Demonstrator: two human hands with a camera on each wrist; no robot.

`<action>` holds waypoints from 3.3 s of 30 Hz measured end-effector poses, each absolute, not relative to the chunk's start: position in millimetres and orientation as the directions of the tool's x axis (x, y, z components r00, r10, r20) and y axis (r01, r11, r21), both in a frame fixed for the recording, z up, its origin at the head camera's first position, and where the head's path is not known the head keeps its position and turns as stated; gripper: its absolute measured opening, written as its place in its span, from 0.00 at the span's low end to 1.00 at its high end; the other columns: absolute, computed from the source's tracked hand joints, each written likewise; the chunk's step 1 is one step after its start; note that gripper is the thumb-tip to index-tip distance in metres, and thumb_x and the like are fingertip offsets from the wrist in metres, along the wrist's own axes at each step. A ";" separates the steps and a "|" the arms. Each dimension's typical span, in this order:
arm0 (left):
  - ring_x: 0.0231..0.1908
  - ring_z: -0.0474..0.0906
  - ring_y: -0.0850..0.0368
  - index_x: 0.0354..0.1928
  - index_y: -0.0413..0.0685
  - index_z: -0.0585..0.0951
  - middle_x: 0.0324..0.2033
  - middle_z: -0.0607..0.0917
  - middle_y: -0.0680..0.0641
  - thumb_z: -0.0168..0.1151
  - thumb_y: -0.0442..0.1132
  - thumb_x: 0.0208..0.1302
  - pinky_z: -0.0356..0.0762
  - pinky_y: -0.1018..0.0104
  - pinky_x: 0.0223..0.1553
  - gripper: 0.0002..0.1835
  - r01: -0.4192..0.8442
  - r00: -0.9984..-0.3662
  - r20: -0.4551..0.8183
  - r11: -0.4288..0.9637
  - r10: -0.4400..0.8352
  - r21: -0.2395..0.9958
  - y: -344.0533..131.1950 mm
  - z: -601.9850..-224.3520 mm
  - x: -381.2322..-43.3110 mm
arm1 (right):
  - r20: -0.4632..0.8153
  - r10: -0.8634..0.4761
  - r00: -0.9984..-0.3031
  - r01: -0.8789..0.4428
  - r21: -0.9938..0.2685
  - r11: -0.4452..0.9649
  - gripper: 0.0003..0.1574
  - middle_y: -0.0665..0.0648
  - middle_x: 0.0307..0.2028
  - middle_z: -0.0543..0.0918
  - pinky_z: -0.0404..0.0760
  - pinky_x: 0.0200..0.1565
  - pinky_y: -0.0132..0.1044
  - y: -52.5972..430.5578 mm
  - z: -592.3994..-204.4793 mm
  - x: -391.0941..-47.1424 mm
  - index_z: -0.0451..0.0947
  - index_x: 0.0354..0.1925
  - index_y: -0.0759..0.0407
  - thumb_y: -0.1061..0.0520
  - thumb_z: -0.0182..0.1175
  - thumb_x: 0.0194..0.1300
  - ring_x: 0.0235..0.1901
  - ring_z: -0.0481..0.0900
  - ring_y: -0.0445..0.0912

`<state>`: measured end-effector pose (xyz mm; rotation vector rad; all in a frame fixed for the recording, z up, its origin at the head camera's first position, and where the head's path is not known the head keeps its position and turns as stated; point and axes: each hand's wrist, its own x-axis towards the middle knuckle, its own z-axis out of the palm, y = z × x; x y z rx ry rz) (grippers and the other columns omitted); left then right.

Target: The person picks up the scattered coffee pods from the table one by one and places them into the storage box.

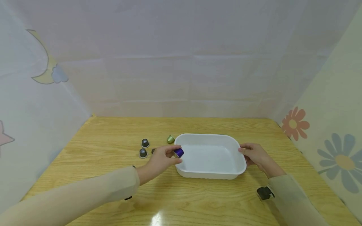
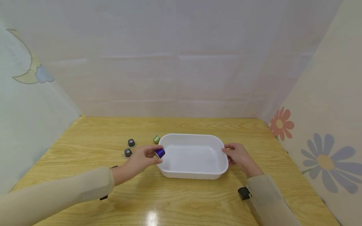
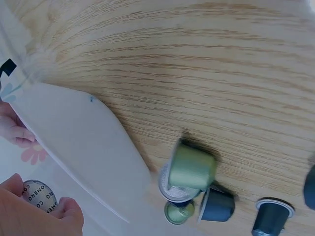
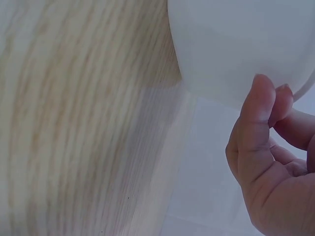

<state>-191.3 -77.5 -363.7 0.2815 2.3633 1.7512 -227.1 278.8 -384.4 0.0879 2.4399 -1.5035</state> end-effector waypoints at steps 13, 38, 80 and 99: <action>0.62 0.70 0.41 0.60 0.31 0.75 0.57 0.78 0.37 0.66 0.26 0.60 0.72 0.53 0.59 0.25 0.120 -0.925 0.010 0.266 0.380 0.956 -61.8 -368.0 -197.4 | -0.261 -0.094 -0.961 0.195 -0.876 0.441 0.30 0.55 0.27 0.79 0.83 0.25 0.37 278.0 -386.1 -227.2 0.59 0.63 0.82 0.59 0.51 0.75 0.21 0.76 0.42; 0.65 0.66 0.42 0.62 0.36 0.74 0.61 0.75 0.41 0.65 0.30 0.63 0.63 0.49 0.65 0.25 0.183 -0.854 -0.064 0.413 0.516 0.892 -47.7 -372.6 -205.8 | -0.264 -0.078 -0.961 0.201 -0.867 0.456 0.30 0.55 0.28 0.79 0.83 0.25 0.37 277.4 -382.8 -225.8 0.59 0.63 0.81 0.59 0.50 0.75 0.21 0.76 0.42; 0.62 0.69 0.38 0.64 0.35 0.71 0.62 0.74 0.36 0.59 0.35 0.69 0.73 0.53 0.59 0.23 0.111 -0.978 0.042 0.341 0.205 0.934 -175.6 -365.5 -179.5 | -0.268 -0.105 -0.958 0.198 -0.878 0.436 0.30 0.54 0.28 0.80 0.83 0.25 0.37 280.1 -384.1 -227.5 0.58 0.63 0.83 0.60 0.50 0.75 0.21 0.76 0.42; 0.64 0.67 0.38 0.65 0.29 0.68 0.62 0.72 0.32 0.60 0.35 0.69 0.73 0.56 0.59 0.27 0.108 -0.986 0.044 0.410 0.164 0.906 -209.5 -371.8 -164.9 | -0.256 -0.111 -0.960 0.182 -0.876 0.448 0.30 0.54 0.29 0.81 0.84 0.26 0.37 280.6 -385.3 -227.2 0.58 0.64 0.83 0.60 0.50 0.75 0.22 0.78 0.42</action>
